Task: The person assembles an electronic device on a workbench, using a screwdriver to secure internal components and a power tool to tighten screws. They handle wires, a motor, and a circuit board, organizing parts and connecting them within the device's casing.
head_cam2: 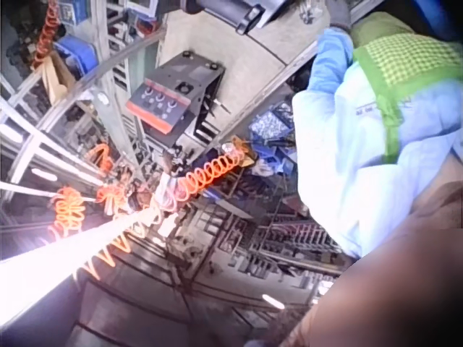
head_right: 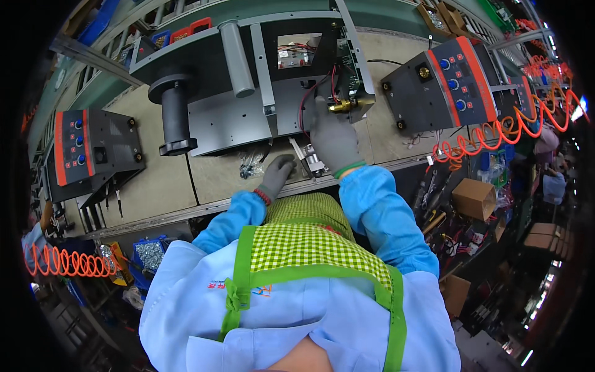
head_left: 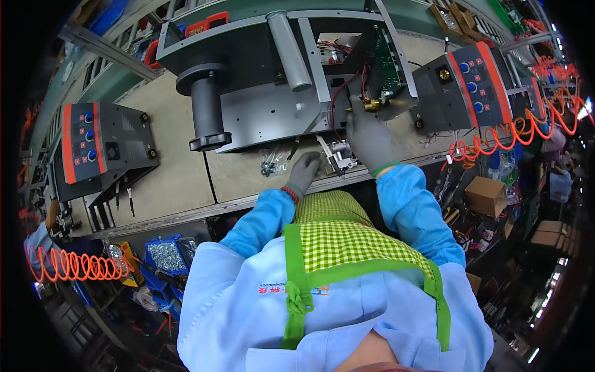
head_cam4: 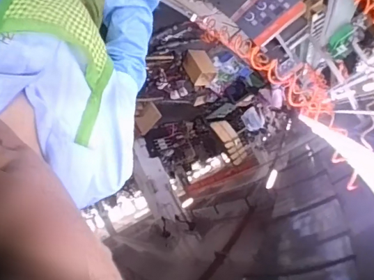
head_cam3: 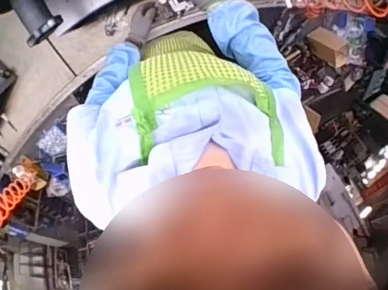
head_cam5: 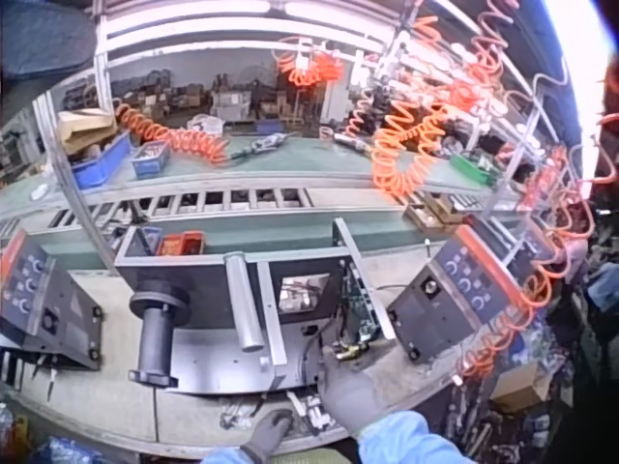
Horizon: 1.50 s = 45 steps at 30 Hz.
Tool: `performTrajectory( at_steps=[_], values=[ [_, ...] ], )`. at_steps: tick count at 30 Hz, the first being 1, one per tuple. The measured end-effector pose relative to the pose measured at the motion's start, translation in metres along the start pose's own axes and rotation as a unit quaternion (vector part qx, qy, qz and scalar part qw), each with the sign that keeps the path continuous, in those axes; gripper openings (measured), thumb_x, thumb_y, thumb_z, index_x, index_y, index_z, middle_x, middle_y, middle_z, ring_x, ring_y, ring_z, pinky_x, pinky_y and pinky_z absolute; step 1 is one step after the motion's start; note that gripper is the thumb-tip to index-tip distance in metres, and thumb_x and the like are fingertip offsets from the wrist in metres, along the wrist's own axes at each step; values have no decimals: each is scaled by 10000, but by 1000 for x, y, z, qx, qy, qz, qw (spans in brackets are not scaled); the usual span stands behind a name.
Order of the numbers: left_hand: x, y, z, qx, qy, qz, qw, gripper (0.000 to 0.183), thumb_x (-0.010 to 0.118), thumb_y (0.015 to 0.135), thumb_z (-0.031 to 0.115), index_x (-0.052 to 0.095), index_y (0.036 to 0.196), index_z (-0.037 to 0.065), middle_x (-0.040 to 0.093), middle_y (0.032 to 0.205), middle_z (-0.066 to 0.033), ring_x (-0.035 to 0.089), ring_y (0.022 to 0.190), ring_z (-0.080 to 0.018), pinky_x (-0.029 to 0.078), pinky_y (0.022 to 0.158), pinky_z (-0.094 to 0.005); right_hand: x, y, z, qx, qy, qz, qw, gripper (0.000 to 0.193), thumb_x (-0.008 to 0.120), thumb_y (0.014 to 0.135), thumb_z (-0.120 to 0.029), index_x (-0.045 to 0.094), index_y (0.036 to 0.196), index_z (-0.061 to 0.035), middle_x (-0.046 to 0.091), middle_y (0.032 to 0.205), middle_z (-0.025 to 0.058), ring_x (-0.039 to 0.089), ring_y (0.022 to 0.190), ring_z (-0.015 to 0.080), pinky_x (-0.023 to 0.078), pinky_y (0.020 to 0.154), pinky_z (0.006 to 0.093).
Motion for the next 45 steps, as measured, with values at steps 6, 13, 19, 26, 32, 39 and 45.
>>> performTrajectory(
  at_steps=[6,13,19,26,32,39,45],
  values=[
    [19,80,16,66,373,-35,925,444,590,862,449,648,1104,80,676,1032,-168,646,951,-330,522,804,-416,4,44,1,69,-99,-114,986,370,546,850,-108,511,1207,-15,659,936,207,664,825,377,531,707,473],
    [59,106,46,61,487,-82,868,458,561,851,498,656,1121,141,681,1002,-147,662,881,-326,525,725,-445,5,61,9,65,-133,-136,980,253,546,834,-77,541,1079,-13,659,962,215,666,879,383,543,763,451],
    [69,125,48,67,508,-77,855,421,549,861,457,652,1110,133,681,987,-150,661,873,-330,524,730,-445,-9,73,-10,26,-192,-126,973,239,505,867,-118,598,1057,-5,667,923,172,683,876,316,567,700,415],
    [78,152,63,74,522,-76,846,379,535,873,408,648,1098,125,681,969,-154,660,863,-335,523,737,-445,15,83,7,-21,-179,-115,977,229,548,860,-167,584,1048,-41,662,913,186,678,830,345,559,695,446],
    [78,175,68,78,524,-74,845,344,523,884,367,644,1087,117,681,954,-156,660,855,-339,522,742,-445,11,80,7,-24,-131,-80,988,275,535,862,-152,580,1114,-49,665,944,197,667,860,362,549,731,441],
    [48,117,40,92,513,-60,851,305,510,896,318,639,1075,108,681,936,-160,659,845,-344,520,749,-444,16,83,19,129,496,-124,850,585,607,821,-99,415,1356,39,627,1025,92,587,965,148,473,861,272],
    [-4,3,8,-9,354,67,933,292,470,948,313,565,1097,81,659,893,-215,639,832,-390,496,717,-507,5,78,10,72,436,-104,891,605,598,833,-138,392,1388,-13,636,1126,132,628,977,187,498,860,300]
  ],
)
Point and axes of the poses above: each hand's wrist, its own y-axis towards the middle knuckle, its own x-axis out of the palm, z = x × y, the point moved 4 cm from there along y, towards the middle knuckle
